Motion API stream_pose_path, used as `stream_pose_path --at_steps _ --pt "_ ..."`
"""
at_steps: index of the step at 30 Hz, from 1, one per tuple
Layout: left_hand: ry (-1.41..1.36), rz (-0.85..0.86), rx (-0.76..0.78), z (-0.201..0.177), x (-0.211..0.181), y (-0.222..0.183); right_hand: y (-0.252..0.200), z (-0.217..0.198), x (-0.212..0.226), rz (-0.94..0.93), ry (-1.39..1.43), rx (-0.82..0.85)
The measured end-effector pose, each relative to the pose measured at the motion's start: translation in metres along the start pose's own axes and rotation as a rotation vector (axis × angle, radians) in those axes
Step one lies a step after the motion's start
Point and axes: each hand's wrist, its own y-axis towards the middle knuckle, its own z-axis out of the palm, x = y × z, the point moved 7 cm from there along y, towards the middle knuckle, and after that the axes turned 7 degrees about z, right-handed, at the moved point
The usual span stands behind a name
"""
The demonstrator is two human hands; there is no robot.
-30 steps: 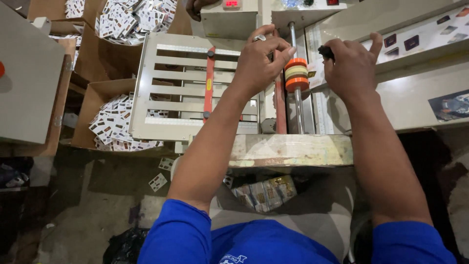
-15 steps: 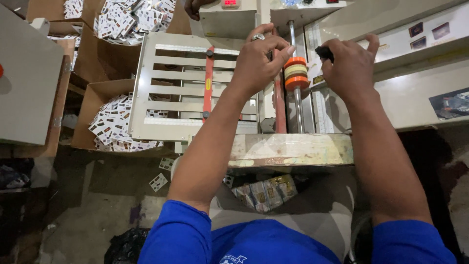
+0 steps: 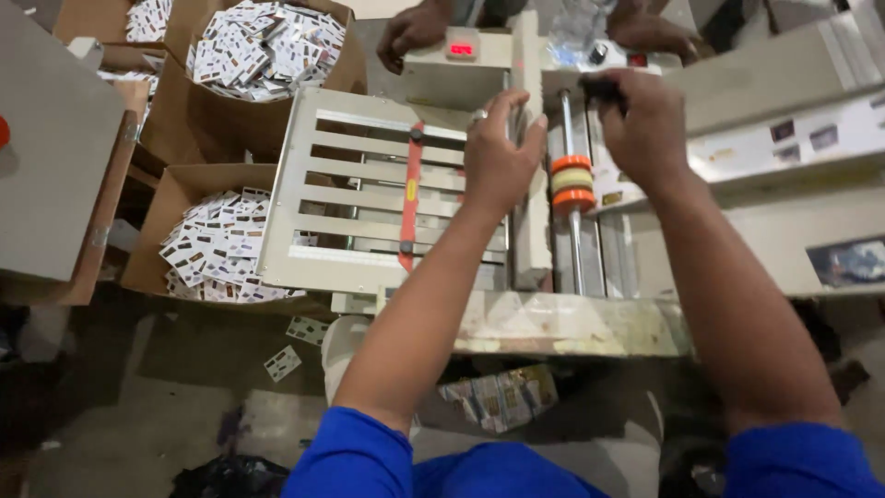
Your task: Operating and adjusting the rollers on an industrial paper folding machine.
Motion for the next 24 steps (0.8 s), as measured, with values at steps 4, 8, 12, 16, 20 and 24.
stream_pose_path --at_steps 4,8,12,16,20,24 --pt "0.104 -0.246 0.138 0.010 0.029 -0.004 0.080 0.022 -0.009 -0.163 -0.059 -0.045" --pt "0.013 -0.378 0.284 0.002 0.014 0.002 0.151 0.084 -0.032 -0.223 -0.138 0.155" --pt "0.051 -0.309 0.233 0.015 0.025 -0.007 0.190 0.159 -0.072 -0.094 -0.250 0.611" --pt "-0.026 -0.385 0.189 0.005 0.019 -0.007 0.211 0.211 -0.112 -0.124 -0.556 0.786" --pt "-0.051 -0.336 0.168 0.002 0.015 -0.003 0.209 0.231 -0.129 0.037 -0.772 1.042" --pt "-0.081 -0.276 0.091 0.001 0.014 -0.007 0.199 0.228 -0.130 0.172 -0.926 1.131"
